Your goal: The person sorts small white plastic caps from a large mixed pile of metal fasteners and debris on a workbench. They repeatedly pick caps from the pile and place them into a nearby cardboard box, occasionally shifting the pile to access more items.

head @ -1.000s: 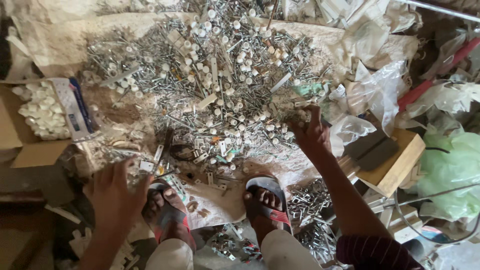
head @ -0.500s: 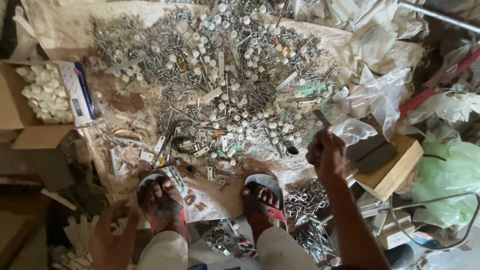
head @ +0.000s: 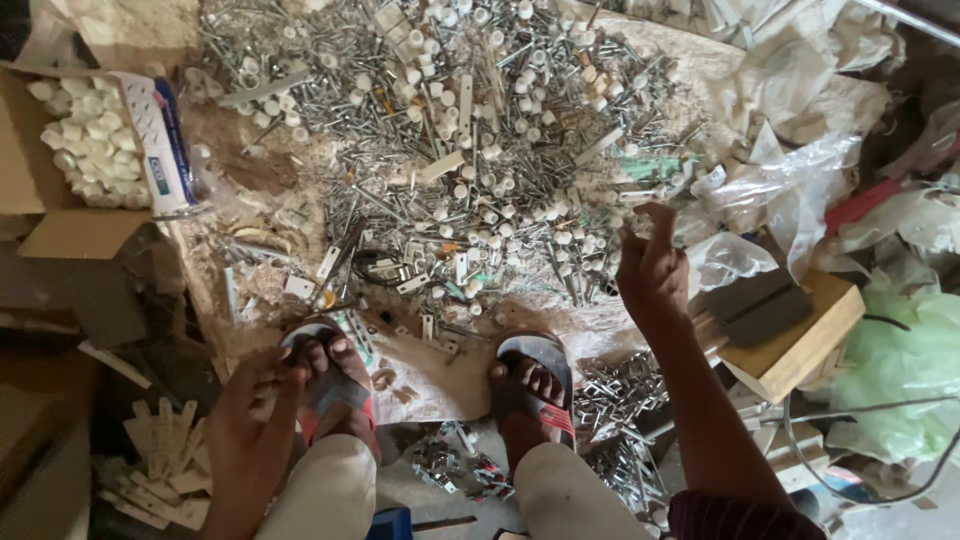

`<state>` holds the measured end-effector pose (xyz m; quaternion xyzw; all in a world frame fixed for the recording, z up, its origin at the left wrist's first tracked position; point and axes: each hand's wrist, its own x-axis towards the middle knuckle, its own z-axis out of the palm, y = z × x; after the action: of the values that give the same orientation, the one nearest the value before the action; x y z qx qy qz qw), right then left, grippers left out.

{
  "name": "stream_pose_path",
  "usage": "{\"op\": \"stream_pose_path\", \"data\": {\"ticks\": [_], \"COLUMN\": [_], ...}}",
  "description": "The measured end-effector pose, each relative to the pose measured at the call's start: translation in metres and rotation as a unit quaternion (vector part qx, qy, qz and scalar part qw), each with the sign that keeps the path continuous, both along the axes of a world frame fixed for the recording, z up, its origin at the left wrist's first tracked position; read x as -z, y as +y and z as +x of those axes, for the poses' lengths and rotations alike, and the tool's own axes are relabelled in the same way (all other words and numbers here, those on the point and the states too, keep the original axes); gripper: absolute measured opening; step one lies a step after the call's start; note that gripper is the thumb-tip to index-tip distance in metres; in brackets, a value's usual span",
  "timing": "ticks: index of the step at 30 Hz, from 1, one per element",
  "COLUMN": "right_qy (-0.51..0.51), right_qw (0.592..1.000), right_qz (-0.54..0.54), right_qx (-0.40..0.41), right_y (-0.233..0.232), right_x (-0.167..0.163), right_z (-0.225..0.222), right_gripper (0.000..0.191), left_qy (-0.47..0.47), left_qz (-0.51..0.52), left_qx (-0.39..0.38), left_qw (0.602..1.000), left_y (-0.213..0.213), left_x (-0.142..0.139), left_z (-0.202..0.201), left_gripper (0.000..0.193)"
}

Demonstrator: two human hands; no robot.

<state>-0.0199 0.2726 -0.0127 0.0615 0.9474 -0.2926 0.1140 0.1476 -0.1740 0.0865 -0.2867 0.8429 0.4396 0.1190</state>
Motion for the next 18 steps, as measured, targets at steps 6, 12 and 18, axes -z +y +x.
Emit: {"op": "stream_pose_path", "data": {"ticks": [6, 12, 18], "right_qy": [0.054, -0.043, -0.191], "right_qw": [0.996, 0.995, 0.798], "right_qz": [0.029, -0.094, -0.513], "right_qx": [-0.062, 0.007, 0.253], "right_y": [-0.014, -0.004, 0.005], "right_x": [0.016, 0.016, -0.047], "right_z": [-0.012, -0.018, -0.007], "right_gripper": [0.029, 0.015, 0.017], "left_qy": [0.013, 0.172, 0.256], "left_qz": [0.075, 0.057, -0.039], "left_qx": [0.008, 0.225, 0.356], "left_qw": [0.997, 0.957, 0.898], "left_y": [0.016, 0.054, 0.087], "left_x": [-0.005, 0.005, 0.032], "left_z": [-0.038, -0.111, -0.154], "left_gripper": [0.033, 0.029, 0.034]}}
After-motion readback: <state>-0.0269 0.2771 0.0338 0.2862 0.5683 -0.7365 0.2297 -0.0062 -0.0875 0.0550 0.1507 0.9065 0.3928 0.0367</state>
